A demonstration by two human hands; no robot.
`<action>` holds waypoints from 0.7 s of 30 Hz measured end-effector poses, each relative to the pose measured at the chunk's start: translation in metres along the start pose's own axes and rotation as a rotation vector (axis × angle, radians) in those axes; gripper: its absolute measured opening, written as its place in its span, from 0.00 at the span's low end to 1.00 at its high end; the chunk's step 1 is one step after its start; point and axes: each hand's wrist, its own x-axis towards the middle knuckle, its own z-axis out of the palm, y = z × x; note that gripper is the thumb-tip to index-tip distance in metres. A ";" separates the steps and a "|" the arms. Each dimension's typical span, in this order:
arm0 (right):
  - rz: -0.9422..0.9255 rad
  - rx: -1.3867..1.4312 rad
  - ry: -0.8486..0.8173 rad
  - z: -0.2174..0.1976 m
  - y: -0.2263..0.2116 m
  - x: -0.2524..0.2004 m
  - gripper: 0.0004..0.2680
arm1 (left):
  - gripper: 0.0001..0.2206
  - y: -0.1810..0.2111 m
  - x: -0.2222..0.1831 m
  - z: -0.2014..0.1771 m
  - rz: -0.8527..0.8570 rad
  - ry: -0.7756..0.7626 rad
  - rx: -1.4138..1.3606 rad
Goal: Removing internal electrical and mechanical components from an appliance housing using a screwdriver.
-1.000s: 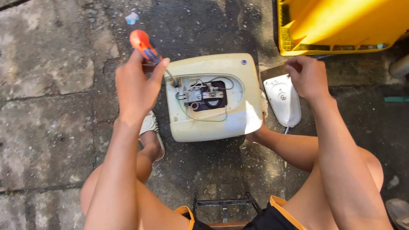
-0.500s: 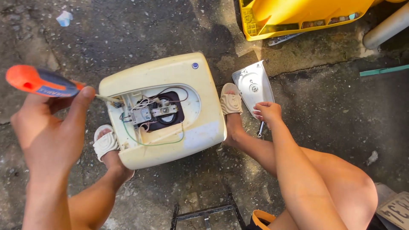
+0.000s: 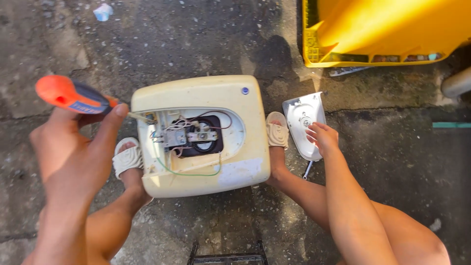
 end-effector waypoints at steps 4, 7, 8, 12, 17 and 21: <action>-0.105 0.010 -0.078 0.005 0.001 -0.011 0.09 | 0.12 0.011 -0.001 -0.022 -0.204 -0.049 -0.158; -0.245 -0.001 -0.119 0.010 -0.015 -0.032 0.08 | 0.13 -0.001 -0.003 -0.028 -0.191 -0.095 -0.255; -0.319 0.005 -0.136 0.011 -0.023 -0.042 0.08 | 0.12 -0.008 -0.002 -0.028 -0.139 -0.107 -0.288; -0.479 -0.066 -0.203 0.032 -0.091 -0.111 0.07 | 0.10 -0.040 -0.003 -0.009 -0.120 -0.137 -0.366; -1.047 -0.657 -0.499 0.057 -0.181 -0.281 0.07 | 0.11 -0.077 -0.010 0.023 0.000 -0.194 -0.373; -1.224 -0.552 -0.567 0.078 -0.165 -0.334 0.06 | 0.10 -0.084 -0.018 0.016 -0.044 -0.238 -0.405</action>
